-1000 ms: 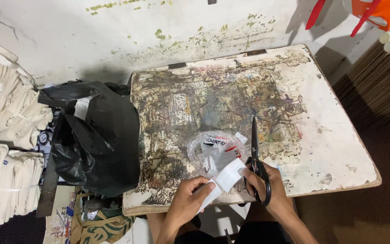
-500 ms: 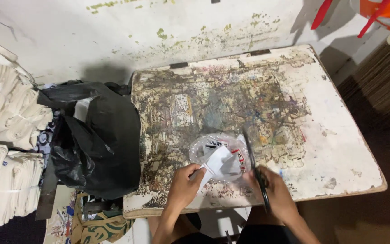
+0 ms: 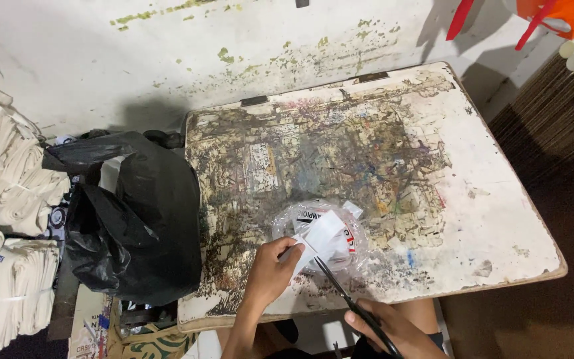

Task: Cutting individual brand labels from a printed strip using scissors

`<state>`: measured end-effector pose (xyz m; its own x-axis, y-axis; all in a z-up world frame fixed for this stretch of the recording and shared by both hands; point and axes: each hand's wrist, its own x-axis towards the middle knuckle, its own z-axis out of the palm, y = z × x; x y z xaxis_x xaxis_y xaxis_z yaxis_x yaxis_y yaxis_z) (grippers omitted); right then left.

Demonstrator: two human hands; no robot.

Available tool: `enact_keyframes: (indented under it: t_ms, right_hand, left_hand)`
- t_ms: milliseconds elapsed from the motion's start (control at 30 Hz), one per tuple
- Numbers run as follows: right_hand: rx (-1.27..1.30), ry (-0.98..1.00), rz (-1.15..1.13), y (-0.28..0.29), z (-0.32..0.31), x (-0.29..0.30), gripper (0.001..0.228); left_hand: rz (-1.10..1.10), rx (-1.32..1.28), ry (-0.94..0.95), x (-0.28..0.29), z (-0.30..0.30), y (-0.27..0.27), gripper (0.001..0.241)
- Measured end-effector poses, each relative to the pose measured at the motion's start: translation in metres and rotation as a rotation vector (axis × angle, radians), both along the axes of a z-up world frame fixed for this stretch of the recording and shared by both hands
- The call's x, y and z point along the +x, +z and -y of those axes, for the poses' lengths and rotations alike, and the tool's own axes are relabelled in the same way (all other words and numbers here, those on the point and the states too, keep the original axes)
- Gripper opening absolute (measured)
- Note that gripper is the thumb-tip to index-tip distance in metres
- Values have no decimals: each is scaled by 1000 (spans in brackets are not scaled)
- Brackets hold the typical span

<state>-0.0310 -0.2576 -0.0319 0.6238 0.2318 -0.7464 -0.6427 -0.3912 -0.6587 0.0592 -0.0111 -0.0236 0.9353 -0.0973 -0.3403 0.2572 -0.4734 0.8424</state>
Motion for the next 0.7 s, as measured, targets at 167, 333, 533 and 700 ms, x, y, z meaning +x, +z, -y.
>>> enact_keyframes:
  t_ms: [167,333,533,700]
  right_hand:
    - [139,43,-8,18,0,13,33]
    - [176,153,107,-7,2,23,42]
    - [227,184,206,-34,8,20,43]
    - [245,148,131,-4,4,26,39]
  left_hand:
    - [-26,-20,-17,-4,0,6,30]
    - [-34,-73,17,-5,-4,2,27]
    - [19,-110,12,-7,-6,-6,23]
    - [-133,-63,-14,-10,0,12,27]
